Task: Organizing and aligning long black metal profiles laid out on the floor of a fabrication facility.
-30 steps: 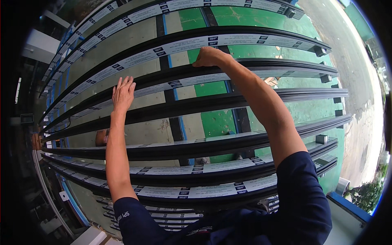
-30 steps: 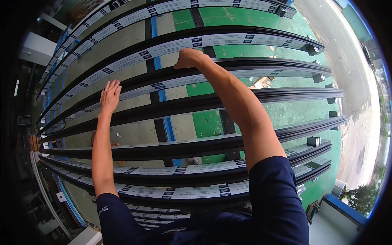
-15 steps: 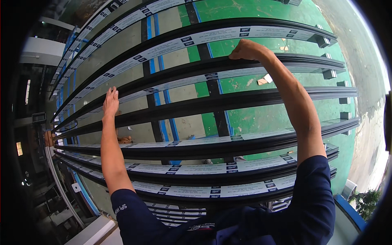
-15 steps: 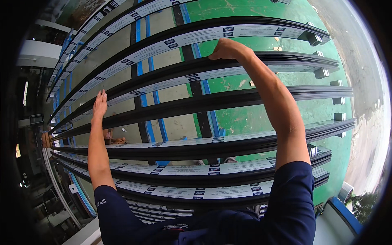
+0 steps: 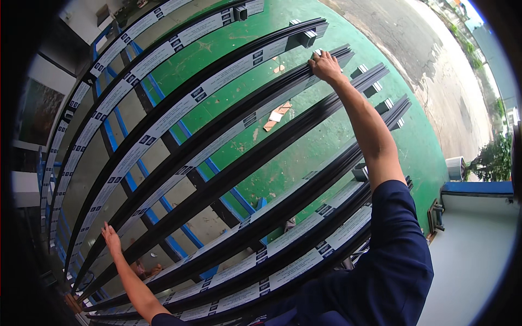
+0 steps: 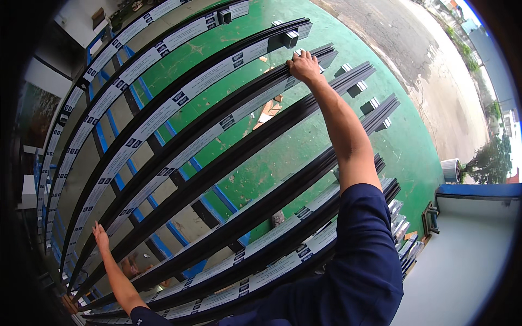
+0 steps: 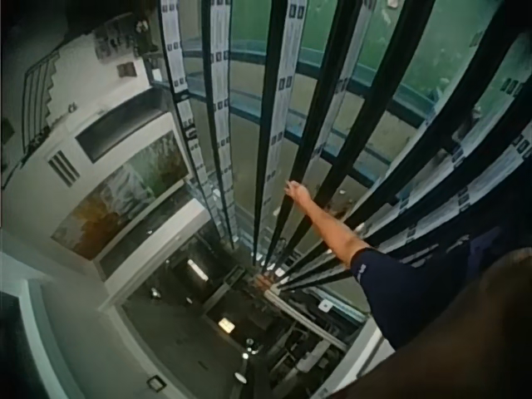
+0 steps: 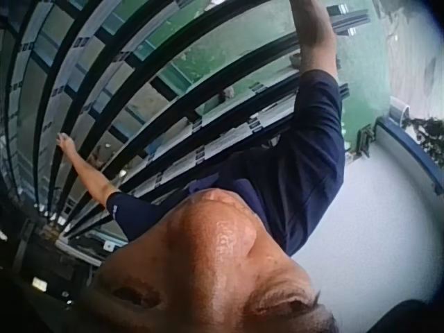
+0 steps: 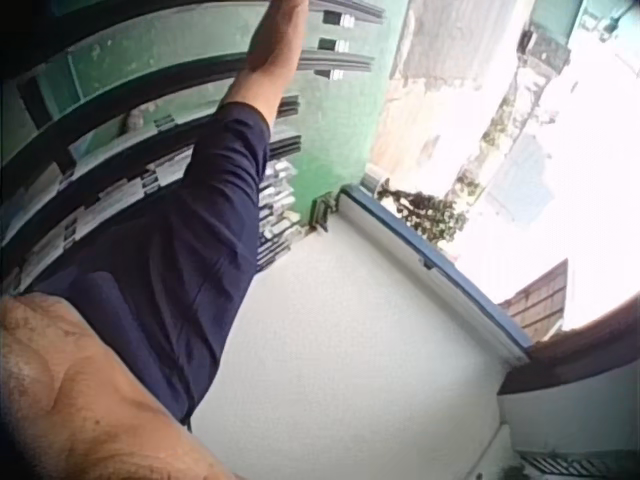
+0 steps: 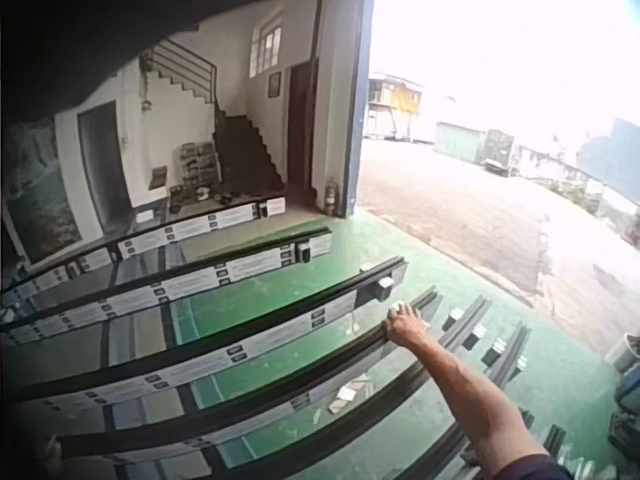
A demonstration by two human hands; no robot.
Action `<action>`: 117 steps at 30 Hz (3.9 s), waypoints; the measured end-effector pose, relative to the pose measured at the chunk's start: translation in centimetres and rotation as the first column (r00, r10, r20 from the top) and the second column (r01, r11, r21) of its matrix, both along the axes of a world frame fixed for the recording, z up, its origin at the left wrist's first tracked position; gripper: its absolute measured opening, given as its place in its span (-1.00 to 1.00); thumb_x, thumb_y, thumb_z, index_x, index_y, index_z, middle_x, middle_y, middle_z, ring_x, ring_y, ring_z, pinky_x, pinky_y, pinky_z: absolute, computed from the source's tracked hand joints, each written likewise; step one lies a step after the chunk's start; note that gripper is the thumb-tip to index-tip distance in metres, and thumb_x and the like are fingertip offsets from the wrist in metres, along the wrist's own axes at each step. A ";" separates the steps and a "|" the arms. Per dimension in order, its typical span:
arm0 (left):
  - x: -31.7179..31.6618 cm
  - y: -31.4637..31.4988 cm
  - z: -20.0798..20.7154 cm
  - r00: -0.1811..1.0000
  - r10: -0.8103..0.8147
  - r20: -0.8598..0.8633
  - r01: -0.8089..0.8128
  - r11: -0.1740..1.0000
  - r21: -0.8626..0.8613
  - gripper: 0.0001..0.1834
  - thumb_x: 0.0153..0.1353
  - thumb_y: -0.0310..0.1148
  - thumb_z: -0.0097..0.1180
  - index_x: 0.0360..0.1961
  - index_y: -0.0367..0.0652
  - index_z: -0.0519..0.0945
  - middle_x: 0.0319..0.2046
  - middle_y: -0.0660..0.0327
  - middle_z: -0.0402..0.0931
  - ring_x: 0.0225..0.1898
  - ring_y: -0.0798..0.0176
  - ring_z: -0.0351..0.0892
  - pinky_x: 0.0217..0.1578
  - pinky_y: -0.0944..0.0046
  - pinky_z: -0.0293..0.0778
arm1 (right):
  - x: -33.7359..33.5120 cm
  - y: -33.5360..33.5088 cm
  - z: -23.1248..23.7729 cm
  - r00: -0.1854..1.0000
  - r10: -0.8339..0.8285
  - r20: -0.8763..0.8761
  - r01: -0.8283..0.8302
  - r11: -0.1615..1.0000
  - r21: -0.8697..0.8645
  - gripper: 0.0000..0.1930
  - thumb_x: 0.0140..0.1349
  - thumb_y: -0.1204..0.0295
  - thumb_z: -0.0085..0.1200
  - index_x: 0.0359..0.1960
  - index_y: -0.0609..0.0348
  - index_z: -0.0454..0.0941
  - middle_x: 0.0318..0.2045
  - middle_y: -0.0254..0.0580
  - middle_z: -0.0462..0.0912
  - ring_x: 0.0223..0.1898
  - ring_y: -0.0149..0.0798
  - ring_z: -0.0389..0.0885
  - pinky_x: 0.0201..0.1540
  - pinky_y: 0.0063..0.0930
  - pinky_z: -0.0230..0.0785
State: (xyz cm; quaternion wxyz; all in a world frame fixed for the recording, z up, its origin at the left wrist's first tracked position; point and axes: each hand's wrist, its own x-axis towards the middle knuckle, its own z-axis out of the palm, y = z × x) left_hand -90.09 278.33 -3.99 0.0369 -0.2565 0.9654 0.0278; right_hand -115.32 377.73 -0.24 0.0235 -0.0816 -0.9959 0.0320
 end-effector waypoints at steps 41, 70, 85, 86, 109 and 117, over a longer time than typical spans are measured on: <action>-2.7 6.1 4.0 0.979 0.199 0.056 -0.198 0.980 -0.011 0.20 0.07 0.56 -0.15 0.29 -0.47 0.31 0.24 -0.43 0.20 0.32 -0.33 0.16 0.31 -0.14 0.11 | 3.8 -14.4 2.0 0.994 0.094 0.062 -0.093 0.995 -0.023 -0.15 0.31 -0.14 -0.23 0.26 0.54 0.29 0.33 0.43 0.20 0.33 0.58 0.08 0.29 0.19 -0.04; -4.0 10.7 5.9 0.941 0.338 0.024 -0.332 0.934 -0.129 -0.06 0.18 0.46 -0.15 0.19 -0.22 0.50 0.24 -0.08 0.39 0.32 -0.13 0.28 0.32 -0.42 -0.08 | 3.4 -9.4 -2.9 0.924 0.166 -0.344 -0.074 0.962 0.264 -0.19 0.38 -0.23 -0.31 0.20 0.39 0.40 0.24 0.22 0.38 0.25 0.13 0.33 0.21 0.01 0.18; -9.4 26.8 2.0 0.964 0.248 0.092 -0.242 0.968 -0.071 -0.02 0.25 0.50 -0.51 0.50 0.03 -0.01 0.47 -0.26 -0.23 0.48 -0.37 -0.32 0.37 -0.37 -0.30 | 4.7 -9.6 -1.1 0.974 -0.035 -0.224 0.042 0.999 0.026 -0.12 0.34 -0.23 -0.32 0.36 0.39 0.19 0.38 0.30 0.15 0.41 0.27 0.02 0.38 0.22 -0.19; -9.4 26.8 2.0 0.962 0.258 0.089 -0.253 0.966 -0.061 -0.01 0.25 0.50 -0.52 0.50 0.04 -0.01 0.47 -0.24 -0.24 0.48 -0.36 -0.33 0.37 -0.36 -0.32 | 4.8 -9.7 -1.2 0.964 -0.037 -0.264 0.044 0.999 0.019 -0.14 0.35 -0.20 -0.29 0.33 0.43 0.22 0.35 0.33 0.19 0.40 0.24 0.03 0.37 0.17 -0.16; -10.7 29.7 5.1 0.926 0.223 0.306 -0.269 0.956 0.117 0.23 0.01 0.68 -0.37 0.51 -0.01 -0.07 0.49 -0.19 -0.29 0.49 -0.31 -0.48 0.40 -0.32 -0.38 | 4.7 -7.7 0.5 0.983 -0.060 -0.171 0.050 0.997 -0.061 -0.05 0.23 -0.29 -0.15 0.29 0.47 0.28 0.35 0.38 0.18 0.42 0.24 0.03 0.36 0.14 -0.17; -9.9 29.4 5.7 0.907 0.293 0.302 -0.326 0.943 0.063 0.21 0.04 0.66 -0.42 0.51 -0.03 -0.08 0.48 -0.20 -0.29 0.50 -0.31 -0.48 0.38 -0.36 -0.41 | -2.4 7.3 1.5 0.792 -0.381 -0.478 0.309 0.924 -0.225 -0.29 0.13 -0.08 0.22 0.14 0.22 0.42 0.12 0.01 0.50 0.17 -0.01 0.41 0.18 -0.09 0.23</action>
